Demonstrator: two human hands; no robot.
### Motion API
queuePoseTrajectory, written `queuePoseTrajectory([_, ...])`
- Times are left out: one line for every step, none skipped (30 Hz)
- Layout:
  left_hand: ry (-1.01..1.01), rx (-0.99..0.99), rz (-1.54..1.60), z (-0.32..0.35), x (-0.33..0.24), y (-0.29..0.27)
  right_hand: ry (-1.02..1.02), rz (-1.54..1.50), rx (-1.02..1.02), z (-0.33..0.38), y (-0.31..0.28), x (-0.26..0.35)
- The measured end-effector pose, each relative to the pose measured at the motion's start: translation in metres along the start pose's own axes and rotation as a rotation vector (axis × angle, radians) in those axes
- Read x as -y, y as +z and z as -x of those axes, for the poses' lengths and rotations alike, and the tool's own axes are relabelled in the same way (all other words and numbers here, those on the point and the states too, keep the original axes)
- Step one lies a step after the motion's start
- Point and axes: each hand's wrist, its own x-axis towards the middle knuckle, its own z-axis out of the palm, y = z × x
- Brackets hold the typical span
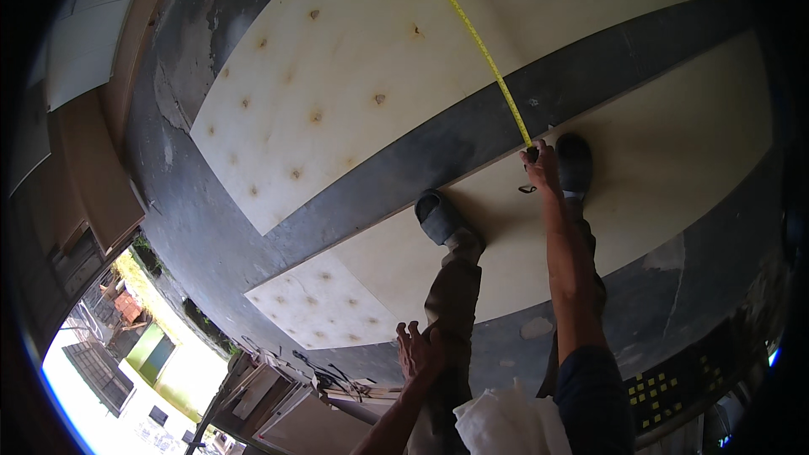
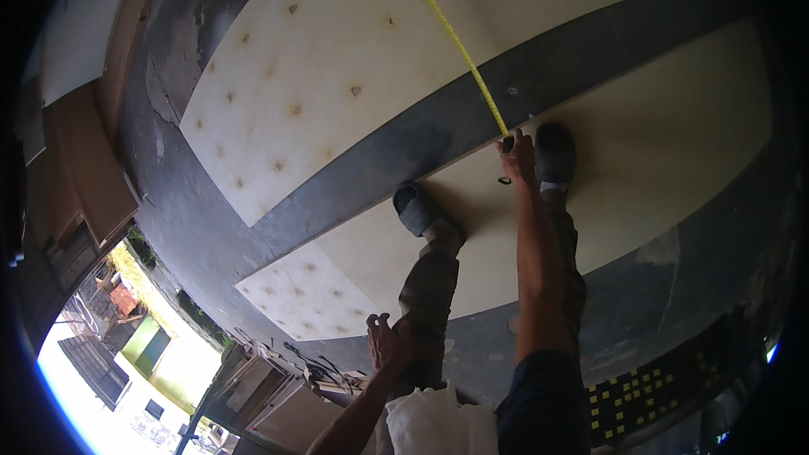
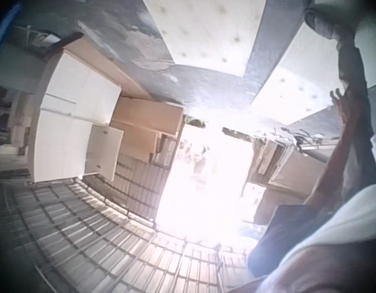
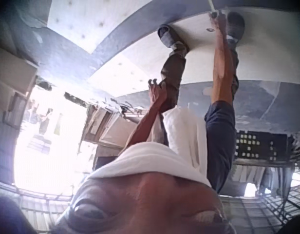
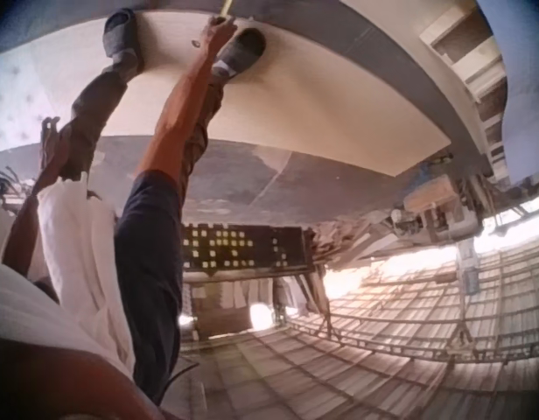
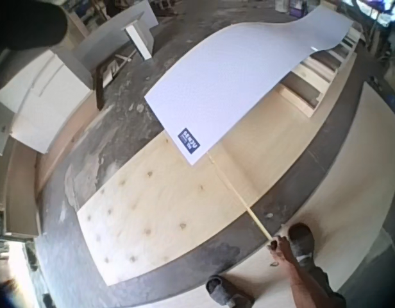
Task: The person measures various wooden boards and panels using a tape measure in a workshop. They then use a hammer to drive nails into a wooden frame and assemble the pieces on a workbench.
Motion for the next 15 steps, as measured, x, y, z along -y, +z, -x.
queuePoseTrajectory([0.004, -0.008, -0.014, 0.0, -0.006, -0.002, 0.006, 0.014, -0.017, -0.006, -0.015, -0.011])
queuePoseTrajectory([-0.02, 0.005, -0.035, 0.001, -0.012, -0.005, 0.001, 0.033, -0.05, -0.01, -0.031, -0.02])
queuePoseTrajectory([-0.02, 0.0, -0.042, 0.002, -0.017, -0.006, -0.006, 0.049, -0.079, -0.015, -0.047, -0.029])
queuePoseTrajectory([-0.021, -0.005, -0.05, 0.003, -0.02, -0.005, -0.003, 0.066, -0.093, -0.022, -0.065, -0.039])
queuePoseTrajectory([-0.021, -0.007, -0.063, 0.005, -0.022, -0.004, 0.006, 0.085, -0.107, -0.027, -0.083, -0.051])
queuePoseTrajectory([-0.019, -0.012, -0.072, 0.007, -0.026, -0.002, 0.014, 0.104, -0.119, -0.033, -0.101, -0.059])
queuePoseTrajectory([-0.018, -0.018, -0.083, 0.008, -0.03, 0.0, 0.019, 0.113, -0.149, -0.039, -0.116, -0.066])
queuePoseTrajectory([-0.012, -0.023, -0.096, 0.01, -0.035, 0.001, 0.028, 0.12, -0.182, -0.045, -0.133, -0.072])
queuePoseTrajectory([-0.02, -0.022, -0.091, 0.013, -0.039, 0.003, 0.035, 0.128, -0.209, -0.051, -0.15, -0.075])
queuePoseTrajectory([-0.029, -0.021, -0.087, 0.016, -0.044, 0.005, 0.053, 0.14, -0.194, -0.058, -0.167, -0.077])
queuePoseTrajectory([-0.024, -0.016, -0.09, 0.016, -0.051, 0.005, 0.08, 0.157, -0.208, -0.065, -0.184, -0.082])
queuePoseTrajectory([-0.027, -0.013, -0.098, 0.019, -0.058, 0.007, 0.105, 0.174, -0.215, -0.073, -0.196, -0.09])
queuePoseTrajectory([-0.03, -0.009, -0.106, 0.023, -0.066, 0.009, 0.129, 0.191, -0.221, -0.079, -0.208, -0.098])
queuePoseTrajectory([-0.034, -0.006, -0.11, 0.026, -0.075, 0.012, 0.13, 0.212, -0.229, -0.086, -0.22, -0.102])
queuePoseTrajectory([-0.019, -0.023, -0.124, 0.028, -0.079, 0.015, 0.14, 0.203, -0.233, -0.093, -0.229, -0.105])
